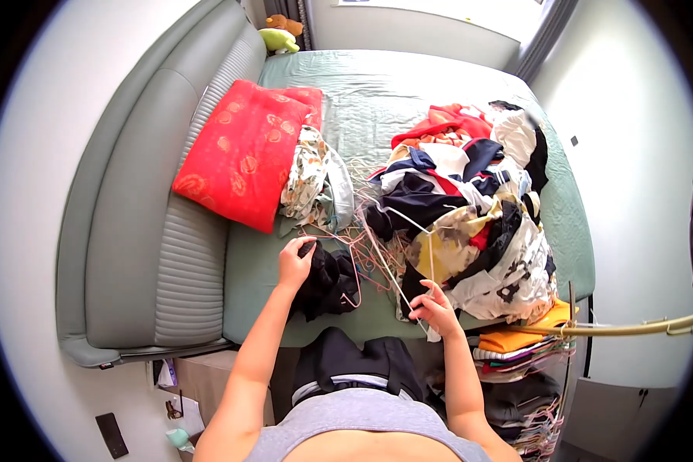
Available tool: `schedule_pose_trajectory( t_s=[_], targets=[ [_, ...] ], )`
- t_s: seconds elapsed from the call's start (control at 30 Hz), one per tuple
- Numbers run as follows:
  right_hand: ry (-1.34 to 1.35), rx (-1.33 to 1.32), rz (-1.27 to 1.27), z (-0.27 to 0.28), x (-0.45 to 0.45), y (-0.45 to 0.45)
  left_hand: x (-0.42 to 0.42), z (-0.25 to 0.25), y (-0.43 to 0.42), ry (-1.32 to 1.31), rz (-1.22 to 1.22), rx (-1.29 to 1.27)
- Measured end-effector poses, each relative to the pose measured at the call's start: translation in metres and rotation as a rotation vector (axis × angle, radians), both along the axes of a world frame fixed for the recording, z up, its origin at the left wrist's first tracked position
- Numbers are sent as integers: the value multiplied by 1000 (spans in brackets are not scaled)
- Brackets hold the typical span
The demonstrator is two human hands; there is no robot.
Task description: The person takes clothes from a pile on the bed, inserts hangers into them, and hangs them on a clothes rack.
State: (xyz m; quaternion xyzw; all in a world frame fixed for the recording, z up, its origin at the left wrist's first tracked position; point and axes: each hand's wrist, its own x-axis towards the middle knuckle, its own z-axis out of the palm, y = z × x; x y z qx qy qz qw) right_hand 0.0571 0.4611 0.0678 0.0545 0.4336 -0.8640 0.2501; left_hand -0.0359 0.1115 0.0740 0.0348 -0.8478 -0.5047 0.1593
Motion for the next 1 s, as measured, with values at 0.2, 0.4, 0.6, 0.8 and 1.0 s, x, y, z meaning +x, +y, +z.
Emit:
schedule_pose_trajectory(
  t_s=[0.2, 0.4, 0.6, 0.8, 1.0],
  targets=[
    [60, -118, 81, 16, 37, -3, 3, -14, -10, -195, 73, -98],
    [107, 35, 417, 34, 41, 10, 12, -11, -47, -349, 80, 757],
    [217, 182, 581, 57, 25, 28, 34, 14, -32, -78, 227, 311],
    [275, 227, 704, 73, 27, 48, 74, 54, 20, 167, 284, -117],
    [431, 218, 523, 61, 34, 71, 112, 80, 66, 27, -86, -313]
  ],
)
